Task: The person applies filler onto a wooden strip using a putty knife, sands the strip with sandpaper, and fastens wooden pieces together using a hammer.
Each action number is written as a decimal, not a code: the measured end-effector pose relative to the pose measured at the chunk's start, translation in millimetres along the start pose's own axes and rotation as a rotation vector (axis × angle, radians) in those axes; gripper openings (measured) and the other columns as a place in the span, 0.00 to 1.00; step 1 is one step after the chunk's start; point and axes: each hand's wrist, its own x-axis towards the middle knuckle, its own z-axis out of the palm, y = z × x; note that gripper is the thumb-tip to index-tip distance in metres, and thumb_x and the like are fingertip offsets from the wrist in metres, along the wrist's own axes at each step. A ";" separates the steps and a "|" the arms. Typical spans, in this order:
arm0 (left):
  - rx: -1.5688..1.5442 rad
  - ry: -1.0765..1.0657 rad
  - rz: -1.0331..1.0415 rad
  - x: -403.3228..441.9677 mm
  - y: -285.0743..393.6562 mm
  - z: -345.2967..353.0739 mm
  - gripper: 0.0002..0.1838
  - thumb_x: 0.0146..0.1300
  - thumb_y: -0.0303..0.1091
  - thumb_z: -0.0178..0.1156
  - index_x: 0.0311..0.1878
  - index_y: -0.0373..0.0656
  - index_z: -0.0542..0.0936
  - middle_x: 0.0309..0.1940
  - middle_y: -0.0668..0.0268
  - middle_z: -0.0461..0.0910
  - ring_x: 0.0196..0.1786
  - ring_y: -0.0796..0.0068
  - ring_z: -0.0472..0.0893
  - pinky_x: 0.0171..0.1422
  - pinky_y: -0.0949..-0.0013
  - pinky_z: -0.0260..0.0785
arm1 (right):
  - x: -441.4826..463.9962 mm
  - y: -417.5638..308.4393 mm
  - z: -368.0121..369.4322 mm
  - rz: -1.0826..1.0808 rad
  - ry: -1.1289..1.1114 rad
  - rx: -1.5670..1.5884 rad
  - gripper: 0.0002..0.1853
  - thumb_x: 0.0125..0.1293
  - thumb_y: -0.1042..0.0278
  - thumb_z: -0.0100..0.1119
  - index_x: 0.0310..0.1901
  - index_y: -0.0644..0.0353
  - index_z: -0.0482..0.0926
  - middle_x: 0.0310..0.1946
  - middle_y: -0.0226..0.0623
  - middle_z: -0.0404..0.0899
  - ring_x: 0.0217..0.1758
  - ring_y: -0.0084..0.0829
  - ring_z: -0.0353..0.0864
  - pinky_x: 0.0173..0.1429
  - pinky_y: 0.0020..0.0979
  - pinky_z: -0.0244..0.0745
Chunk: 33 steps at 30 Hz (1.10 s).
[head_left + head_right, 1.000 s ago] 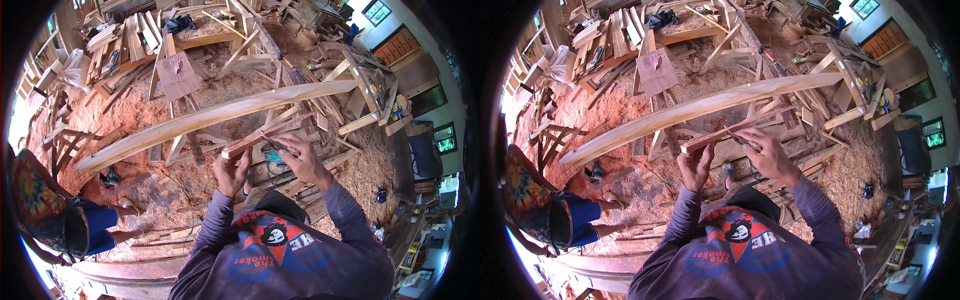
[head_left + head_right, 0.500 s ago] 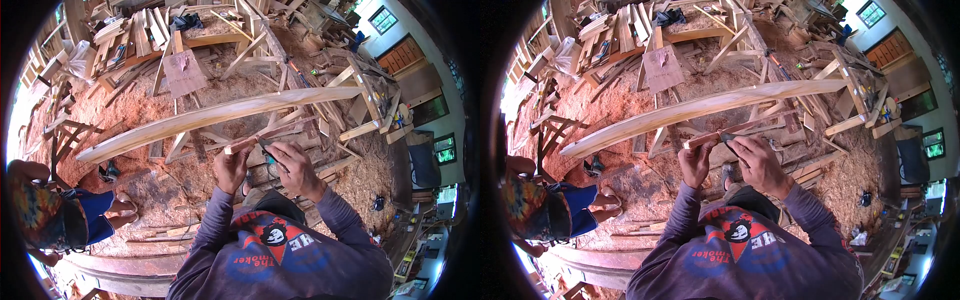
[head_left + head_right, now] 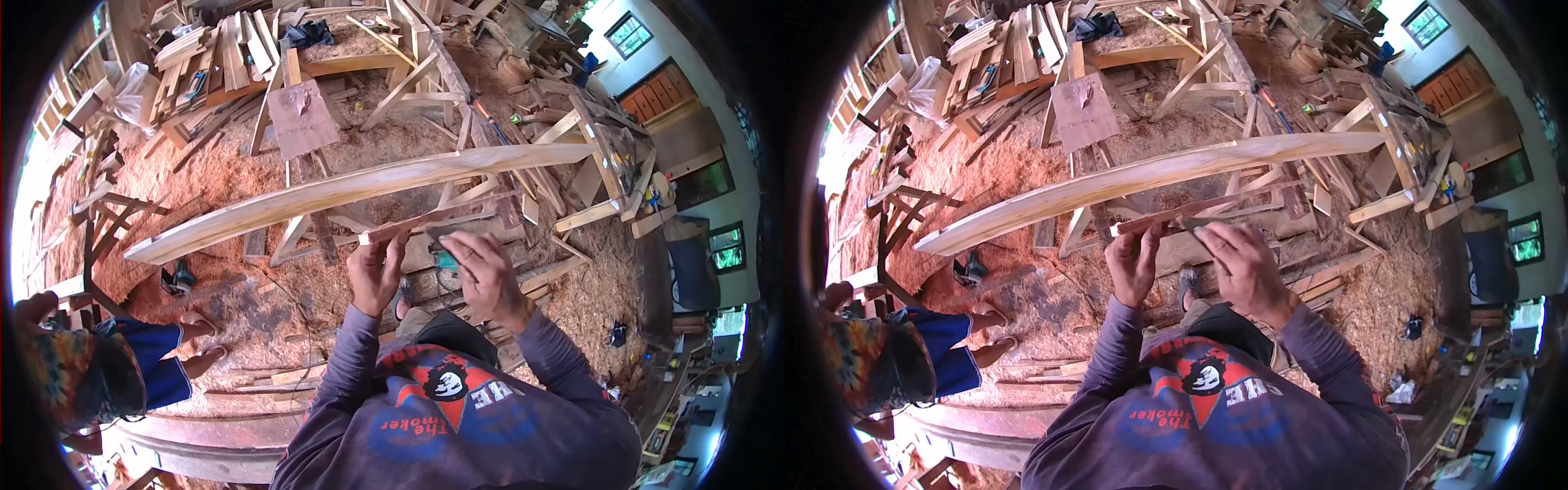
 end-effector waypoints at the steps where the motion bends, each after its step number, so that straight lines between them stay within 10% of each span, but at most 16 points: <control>1: 0.042 -0.006 -0.018 -0.4 0.2 -2.5 0.10 0.70 0.27 0.66 0.50 0.33 0.84 0.39 0.62 0.88 0.39 0.81 0.81 0.44 0.74 0.74 | -0.2 3.9 0.8 0.007 0.042 -0.023 0.30 0.54 0.81 0.62 0.62 0.63 0.78 0.56 0.42 0.78 0.52 0.45 0.78 0.59 0.43 0.72; 33: -0.236 -0.011 -0.193 -6.6 27.6 -22.4 0.18 0.75 0.36 0.60 0.53 0.27 0.83 0.45 0.55 0.87 0.47 0.66 0.87 0.57 0.64 0.80 | 10.8 4.2 20.2 -0.171 0.013 0.028 0.30 0.53 0.76 0.63 0.62 0.60 0.79 0.60 0.37 0.78 0.59 0.40 0.76 0.64 0.43 0.69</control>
